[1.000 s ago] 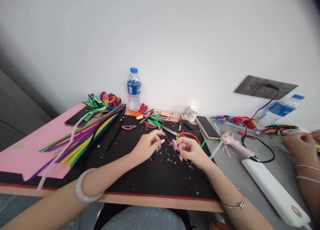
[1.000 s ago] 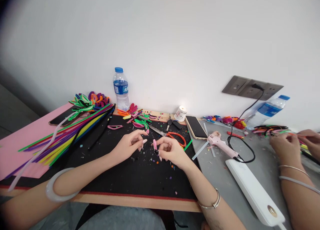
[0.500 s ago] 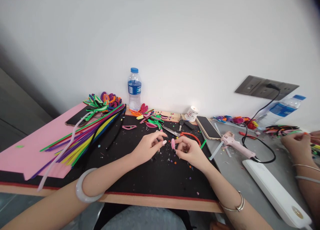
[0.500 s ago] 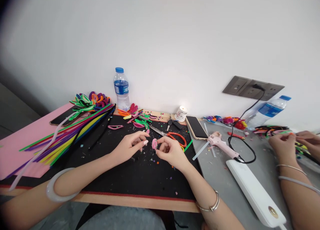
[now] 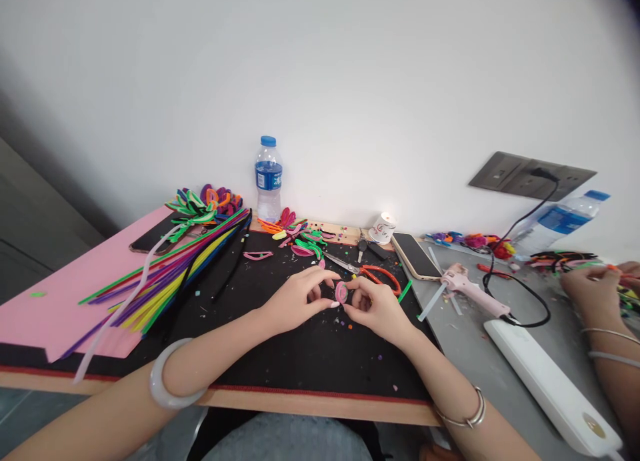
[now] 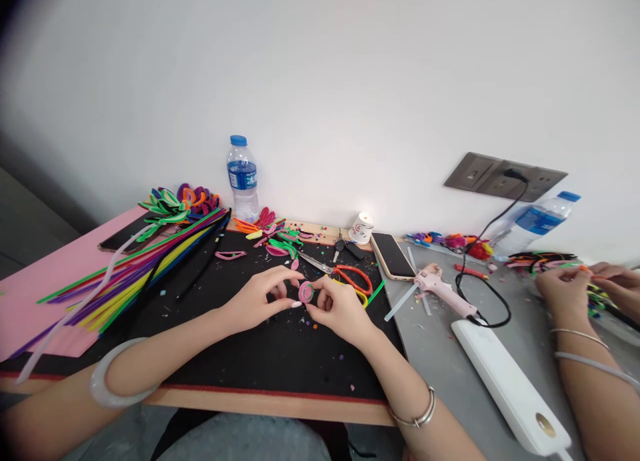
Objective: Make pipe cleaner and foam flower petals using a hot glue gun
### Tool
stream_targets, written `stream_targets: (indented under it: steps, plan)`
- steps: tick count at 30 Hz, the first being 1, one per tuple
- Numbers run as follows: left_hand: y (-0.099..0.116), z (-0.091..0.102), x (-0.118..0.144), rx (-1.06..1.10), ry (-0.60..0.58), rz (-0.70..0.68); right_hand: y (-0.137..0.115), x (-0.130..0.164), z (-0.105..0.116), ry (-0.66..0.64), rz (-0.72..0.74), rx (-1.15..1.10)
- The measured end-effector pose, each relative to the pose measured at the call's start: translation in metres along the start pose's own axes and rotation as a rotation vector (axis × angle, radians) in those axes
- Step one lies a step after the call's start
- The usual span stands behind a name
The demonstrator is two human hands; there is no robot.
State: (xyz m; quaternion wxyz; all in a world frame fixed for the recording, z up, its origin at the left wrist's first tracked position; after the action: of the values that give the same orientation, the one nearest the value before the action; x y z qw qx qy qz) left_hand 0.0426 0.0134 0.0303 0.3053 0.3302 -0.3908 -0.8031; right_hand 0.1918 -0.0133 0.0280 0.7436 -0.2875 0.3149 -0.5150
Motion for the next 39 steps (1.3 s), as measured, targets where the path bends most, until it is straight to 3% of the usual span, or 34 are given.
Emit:
stream_targets:
  steps: [14,39]
  plan:
    - [0.0080,-0.0020,0.0016,-0.090,-0.076,-0.100,-0.0034,0.0017,-0.0059,-0.057,0.026,0.073]
    - [0.0073,-0.0027,-0.0001,-0.090,-0.068,-0.092,0.0015,0.0007,-0.0046,-0.049,-0.019,-0.007]
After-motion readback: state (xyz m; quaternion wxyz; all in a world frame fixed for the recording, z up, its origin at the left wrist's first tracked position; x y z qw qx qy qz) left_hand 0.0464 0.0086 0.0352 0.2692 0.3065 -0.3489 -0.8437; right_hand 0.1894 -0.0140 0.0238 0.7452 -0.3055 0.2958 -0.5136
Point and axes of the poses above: each hand's wrist, its own x-axis away from the middle knuckle, its own z-axis out of the back of the hand, y = z × x, the point moved 6 cm from there along -x, towards the middle knuckle, and after that the axes turned 2 degrees about y, right-handed, at the moved point
